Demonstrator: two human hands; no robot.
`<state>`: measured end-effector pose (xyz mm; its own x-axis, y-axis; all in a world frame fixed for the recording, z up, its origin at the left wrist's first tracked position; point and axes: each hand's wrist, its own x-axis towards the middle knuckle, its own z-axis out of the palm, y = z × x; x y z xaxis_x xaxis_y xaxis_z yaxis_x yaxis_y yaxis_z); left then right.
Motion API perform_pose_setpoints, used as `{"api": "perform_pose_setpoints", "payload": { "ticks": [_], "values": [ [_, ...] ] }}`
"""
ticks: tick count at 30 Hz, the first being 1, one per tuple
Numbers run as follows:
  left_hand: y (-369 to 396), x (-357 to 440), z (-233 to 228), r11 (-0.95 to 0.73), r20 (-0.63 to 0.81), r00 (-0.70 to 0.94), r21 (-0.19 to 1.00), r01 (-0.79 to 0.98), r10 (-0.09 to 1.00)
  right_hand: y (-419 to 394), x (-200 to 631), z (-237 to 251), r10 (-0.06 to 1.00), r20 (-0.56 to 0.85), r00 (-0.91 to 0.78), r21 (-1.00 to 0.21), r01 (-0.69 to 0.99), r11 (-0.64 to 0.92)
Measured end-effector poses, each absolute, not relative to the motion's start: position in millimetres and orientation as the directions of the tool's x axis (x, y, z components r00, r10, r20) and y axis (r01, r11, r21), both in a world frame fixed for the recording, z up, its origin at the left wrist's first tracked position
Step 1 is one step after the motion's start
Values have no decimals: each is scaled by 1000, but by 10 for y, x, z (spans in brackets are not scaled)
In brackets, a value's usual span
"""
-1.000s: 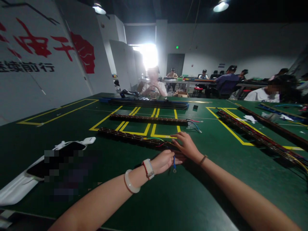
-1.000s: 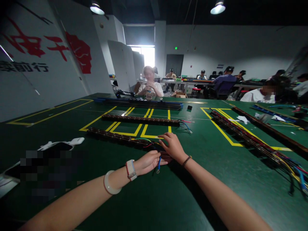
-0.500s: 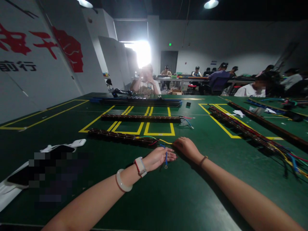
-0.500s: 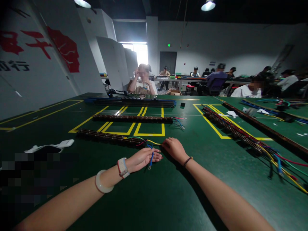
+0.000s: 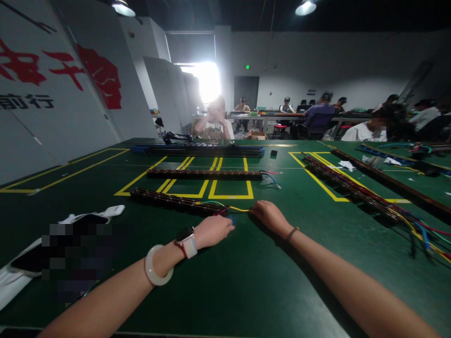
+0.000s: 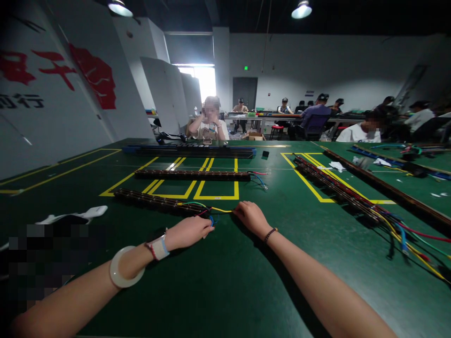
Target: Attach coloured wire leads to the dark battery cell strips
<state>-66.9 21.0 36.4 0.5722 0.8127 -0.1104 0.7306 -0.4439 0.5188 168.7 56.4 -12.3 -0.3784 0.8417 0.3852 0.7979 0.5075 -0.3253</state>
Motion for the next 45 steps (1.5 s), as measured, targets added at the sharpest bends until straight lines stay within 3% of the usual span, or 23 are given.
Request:
{"api": "perform_pose_setpoints", "payload": {
  "ticks": [3, 6, 14, 18, 21, 26, 33, 39, 45],
  "values": [
    [236, -738, 422, -634, -27, 673, 310, 708, 739, 559, 1683, -118, 843, 383, -379, -329, 797, 507],
    [280, -797, 469, -687, -79, 719, 241, 686, 691, 554, 1684, -113, 841, 388, -378, -324, 798, 509],
    [307, -816, 394, -665, 45, 674, 223, 712, 737, 553, 1687, -109, 850, 364, -381, -324, 804, 499],
    [205, -864, 390, -689, 144, 674, 183, 702, 725, 522, 1691, -68, 834, 380, -399, -266, 817, 512],
    [165, -965, 425, -638, 229, 598, 206, 742, 768, 502, 1663, 7, 813, 444, -377, -230, 829, 510],
    [244, -1127, 391, -539, 404, 446, 150, 829, 799, 485, 1395, 117, 791, 474, -388, -288, 780, 555],
    [293, -1240, 240, -544, 423, 466, 80, 835, 777, 543, 805, 72, 775, 429, -464, -292, 741, 605],
    [326, -1312, 195, -509, 440, 409, 135, 850, 800, 742, 629, 63, 769, 481, -420, -475, 612, 632],
    [333, -1377, 199, -507, 486, 387, 139, 851, 783, 807, 866, 131, 839, 443, -316, -702, 460, 544]
  ]
}}
